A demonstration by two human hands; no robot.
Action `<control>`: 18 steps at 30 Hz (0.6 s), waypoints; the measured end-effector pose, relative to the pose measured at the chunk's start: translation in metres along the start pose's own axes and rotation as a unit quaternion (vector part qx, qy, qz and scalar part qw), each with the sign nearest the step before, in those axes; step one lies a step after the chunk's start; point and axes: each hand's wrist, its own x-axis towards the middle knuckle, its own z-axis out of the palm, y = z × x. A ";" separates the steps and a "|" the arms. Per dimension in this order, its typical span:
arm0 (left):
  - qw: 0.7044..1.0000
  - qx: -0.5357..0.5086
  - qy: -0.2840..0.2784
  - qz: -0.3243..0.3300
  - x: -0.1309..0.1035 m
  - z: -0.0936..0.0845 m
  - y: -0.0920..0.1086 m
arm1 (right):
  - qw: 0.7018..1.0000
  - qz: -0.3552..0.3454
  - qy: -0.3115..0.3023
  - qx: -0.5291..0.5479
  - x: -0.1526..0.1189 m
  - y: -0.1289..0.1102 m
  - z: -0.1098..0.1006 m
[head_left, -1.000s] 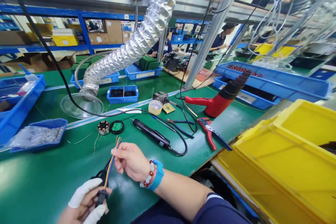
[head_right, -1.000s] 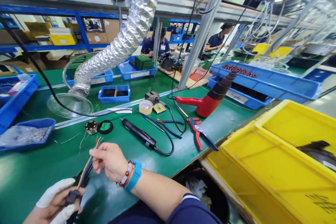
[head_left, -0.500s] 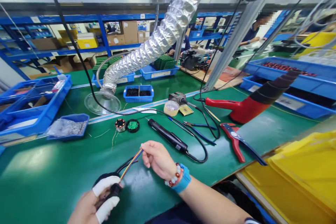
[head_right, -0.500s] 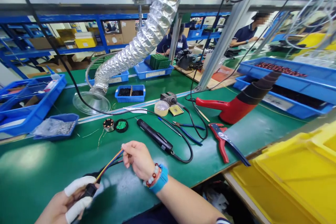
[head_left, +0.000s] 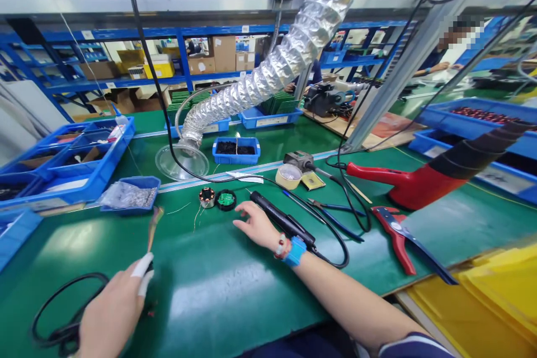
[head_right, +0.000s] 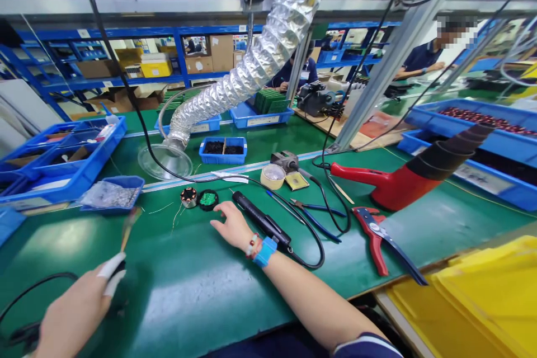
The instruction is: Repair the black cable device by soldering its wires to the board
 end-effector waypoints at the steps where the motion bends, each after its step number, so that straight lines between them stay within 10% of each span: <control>1: 0.999 0.046 -0.014 0.017 0.003 0.005 0.004 | 0.999 -0.021 0.004 -0.050 0.008 0.002 0.003; 11: 0.991 0.101 0.055 0.066 0.011 0.012 0.013 | 0.936 -0.031 -0.019 -0.349 0.057 0.001 0.029; 18: 0.988 0.025 0.087 0.127 0.030 0.022 -0.014 | 0.925 -0.096 -0.111 -0.351 0.019 0.000 0.001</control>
